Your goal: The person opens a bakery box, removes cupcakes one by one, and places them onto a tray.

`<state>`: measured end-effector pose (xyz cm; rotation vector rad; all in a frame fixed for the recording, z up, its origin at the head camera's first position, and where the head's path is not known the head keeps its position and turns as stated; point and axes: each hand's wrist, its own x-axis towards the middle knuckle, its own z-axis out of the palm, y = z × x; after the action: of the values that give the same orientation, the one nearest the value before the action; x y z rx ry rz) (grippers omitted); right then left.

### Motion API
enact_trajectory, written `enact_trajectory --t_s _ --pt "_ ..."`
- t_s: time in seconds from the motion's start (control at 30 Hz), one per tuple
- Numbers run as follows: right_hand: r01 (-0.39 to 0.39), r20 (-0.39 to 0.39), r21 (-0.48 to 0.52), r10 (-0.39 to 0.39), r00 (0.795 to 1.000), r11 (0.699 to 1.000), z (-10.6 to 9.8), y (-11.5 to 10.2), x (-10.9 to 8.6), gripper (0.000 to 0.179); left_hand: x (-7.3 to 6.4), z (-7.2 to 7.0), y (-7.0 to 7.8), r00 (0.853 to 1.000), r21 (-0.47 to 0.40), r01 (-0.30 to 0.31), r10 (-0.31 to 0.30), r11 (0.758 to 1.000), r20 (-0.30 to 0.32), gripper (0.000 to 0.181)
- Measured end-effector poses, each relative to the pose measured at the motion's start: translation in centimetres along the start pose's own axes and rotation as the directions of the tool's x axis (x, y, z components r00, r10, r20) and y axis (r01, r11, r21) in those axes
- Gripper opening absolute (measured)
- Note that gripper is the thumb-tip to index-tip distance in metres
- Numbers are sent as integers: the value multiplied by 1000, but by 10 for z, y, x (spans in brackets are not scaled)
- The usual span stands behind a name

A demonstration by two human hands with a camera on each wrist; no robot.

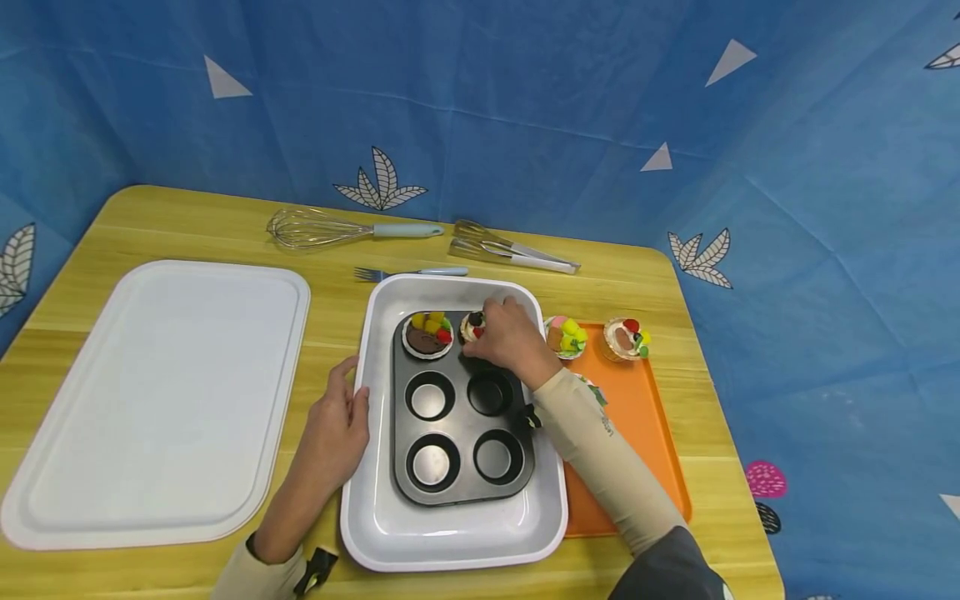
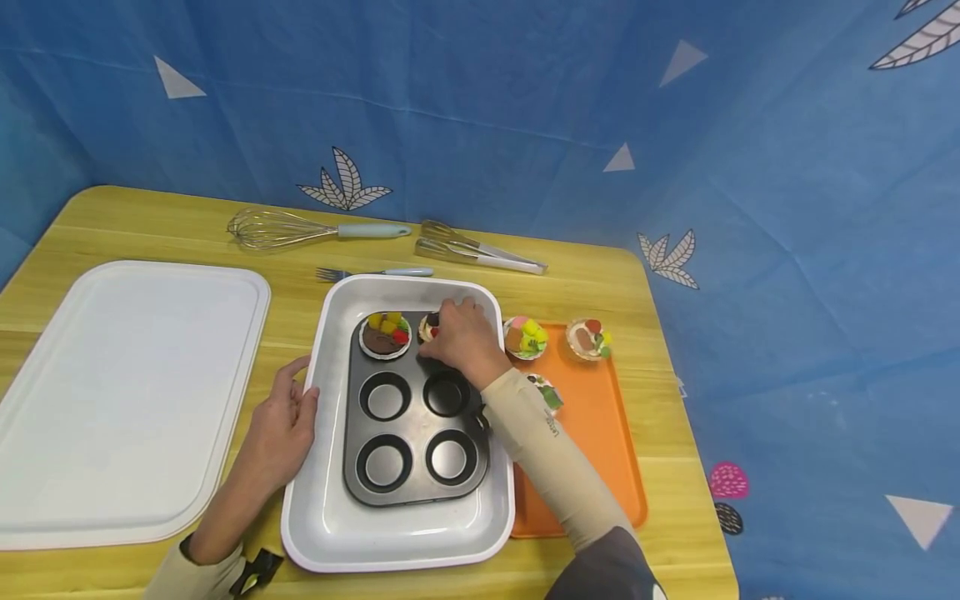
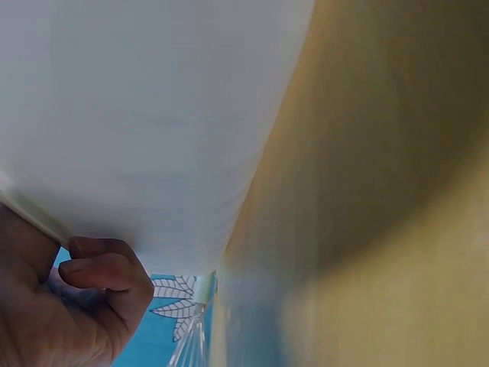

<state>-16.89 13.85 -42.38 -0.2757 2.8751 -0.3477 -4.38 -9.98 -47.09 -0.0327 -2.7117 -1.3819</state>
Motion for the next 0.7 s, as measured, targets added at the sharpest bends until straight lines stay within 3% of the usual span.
enact_trajectory --t_s 0.3,0.53,0.7 --pt "0 14 33 0 1000 999 -3 0 2 38 0 -1 0 1000 2 10 -10 1000 10 44" --pt "-4 57 127 -3 998 992 -10 4 3 31 0 1 -1 1000 -2 2 -2 1000 2 44" --pt "-15 44 104 11 999 995 -15 2 1 32 0 1 -1 1000 -2 1 -1 1000 -1 44"
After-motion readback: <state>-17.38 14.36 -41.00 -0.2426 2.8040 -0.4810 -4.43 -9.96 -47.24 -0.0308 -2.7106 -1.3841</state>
